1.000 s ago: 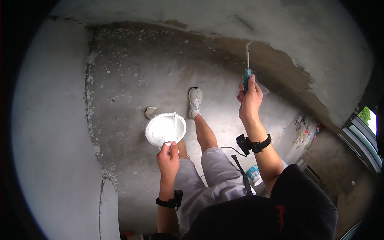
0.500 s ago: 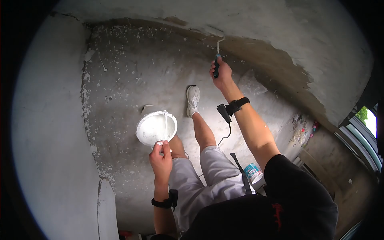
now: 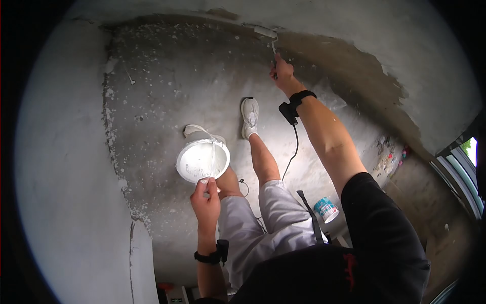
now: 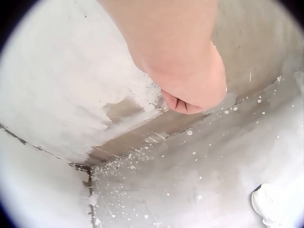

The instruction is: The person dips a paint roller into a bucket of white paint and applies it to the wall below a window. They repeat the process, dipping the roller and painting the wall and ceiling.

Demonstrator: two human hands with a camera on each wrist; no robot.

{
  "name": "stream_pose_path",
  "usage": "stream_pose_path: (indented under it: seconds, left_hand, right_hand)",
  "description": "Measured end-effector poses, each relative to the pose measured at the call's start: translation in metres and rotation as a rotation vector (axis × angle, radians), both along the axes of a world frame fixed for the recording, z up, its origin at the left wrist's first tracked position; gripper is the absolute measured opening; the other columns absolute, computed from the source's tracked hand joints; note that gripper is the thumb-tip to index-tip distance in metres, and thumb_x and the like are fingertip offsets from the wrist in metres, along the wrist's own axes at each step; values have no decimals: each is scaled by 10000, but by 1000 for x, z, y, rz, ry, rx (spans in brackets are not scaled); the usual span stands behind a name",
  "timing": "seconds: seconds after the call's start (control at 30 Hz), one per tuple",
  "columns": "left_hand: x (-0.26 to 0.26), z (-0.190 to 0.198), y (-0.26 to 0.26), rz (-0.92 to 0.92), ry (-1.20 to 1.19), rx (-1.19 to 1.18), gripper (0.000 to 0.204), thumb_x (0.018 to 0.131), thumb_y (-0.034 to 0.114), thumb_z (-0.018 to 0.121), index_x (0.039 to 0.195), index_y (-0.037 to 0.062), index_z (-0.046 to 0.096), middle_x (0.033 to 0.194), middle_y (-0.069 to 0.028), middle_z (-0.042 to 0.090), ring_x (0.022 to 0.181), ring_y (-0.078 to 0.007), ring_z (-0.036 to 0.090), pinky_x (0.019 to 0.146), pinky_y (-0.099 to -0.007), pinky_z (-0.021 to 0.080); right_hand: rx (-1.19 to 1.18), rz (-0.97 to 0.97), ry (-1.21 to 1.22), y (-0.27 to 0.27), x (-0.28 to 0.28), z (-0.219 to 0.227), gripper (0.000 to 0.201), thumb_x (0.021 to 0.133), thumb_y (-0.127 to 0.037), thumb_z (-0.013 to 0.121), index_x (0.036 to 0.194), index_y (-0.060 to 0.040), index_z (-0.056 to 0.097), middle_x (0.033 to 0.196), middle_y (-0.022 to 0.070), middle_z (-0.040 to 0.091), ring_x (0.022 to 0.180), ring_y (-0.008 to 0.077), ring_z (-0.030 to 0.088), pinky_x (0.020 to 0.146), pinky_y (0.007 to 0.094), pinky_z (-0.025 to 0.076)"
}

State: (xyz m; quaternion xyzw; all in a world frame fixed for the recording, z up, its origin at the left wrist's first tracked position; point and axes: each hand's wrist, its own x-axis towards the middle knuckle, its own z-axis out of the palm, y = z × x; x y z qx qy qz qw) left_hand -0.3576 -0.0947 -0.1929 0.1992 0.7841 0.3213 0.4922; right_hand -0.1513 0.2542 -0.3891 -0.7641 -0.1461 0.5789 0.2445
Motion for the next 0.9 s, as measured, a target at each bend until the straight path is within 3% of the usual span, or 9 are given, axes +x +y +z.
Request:
stream_pose_path:
  seconds: [0.1, 0.2, 0.27, 0.4, 0.53, 0.8, 0.9]
  left_hand:
    - [2, 0, 2, 11, -9, -12, 119, 903, 78, 573, 888, -32, 617, 639, -92, 634, 580, -146, 609, 555, -285, 454]
    - [1, 2, 6, 34, -46, -22, 140, 923, 85, 553, 905, -45, 602, 647, -29, 579, 612, -71, 515, 568, -240, 411]
    - [1, 4, 8, 30, -18, -8, 122, 903, 83, 576, 879, -29, 618, 629, -87, 623, 565, -147, 594, 547, -290, 447]
    - [3, 3, 12, 13, 21, 28, 127, 904, 88, 578, 877, -29, 619, 621, -88, 611, 560, -154, 585, 547, -294, 445]
    - [6, 5, 17, 31, -1, 46, 133, 905, 92, 579, 873, -32, 615, 623, -95, 607, 559, -170, 584, 554, -300, 448]
    - [1, 7, 16, 37, 31, 53, 135, 905, 85, 574, 862, -39, 604, 623, -103, 610, 562, -175, 595, 558, -302, 452]
    - [0, 5, 8, 64, 11, 64, 130, 904, 80, 573, 863, -40, 602, 627, -109, 615, 565, -179, 604, 559, -302, 454]
  right_hand:
    - [57, 10, 33, -17, 1, 26, 312, 928, -320, 562, 839, -35, 472, 618, 53, 487, 468, 154, 421, 428, 303, 327]
    - [75, 35, 0, -30, 24, 68, 274, 934, -325, 566, 863, -68, 502, 644, 13, 478, 492, 110, 391, 447, 271, 316]
    - [128, 62, 137, -39, 39, 95, 260, 941, -338, 560, 867, -94, 511, 657, -11, 459, 499, 77, 340, 459, 249, 290]
    - [127, 23, 84, -49, 24, 163, 266, 952, -333, 540, 817, -113, 476, 673, -19, 455, 510, 63, 322, 477, 236, 281]
    - [109, -18, 70, -41, 22, 154, 260, 947, -321, 548, 810, -112, 477, 660, -15, 460, 499, 68, 326, 465, 245, 282]
    - [26, -162, -94, -1, -19, 54, 219, 916, -244, 552, 805, -66, 491, 633, 28, 461, 494, 107, 401, 429, 272, 308]
    - [-11, -126, -207, 2, -28, 34, 222, 903, -226, 551, 787, -49, 484, 645, 54, 483, 492, 123, 422, 422, 285, 316]
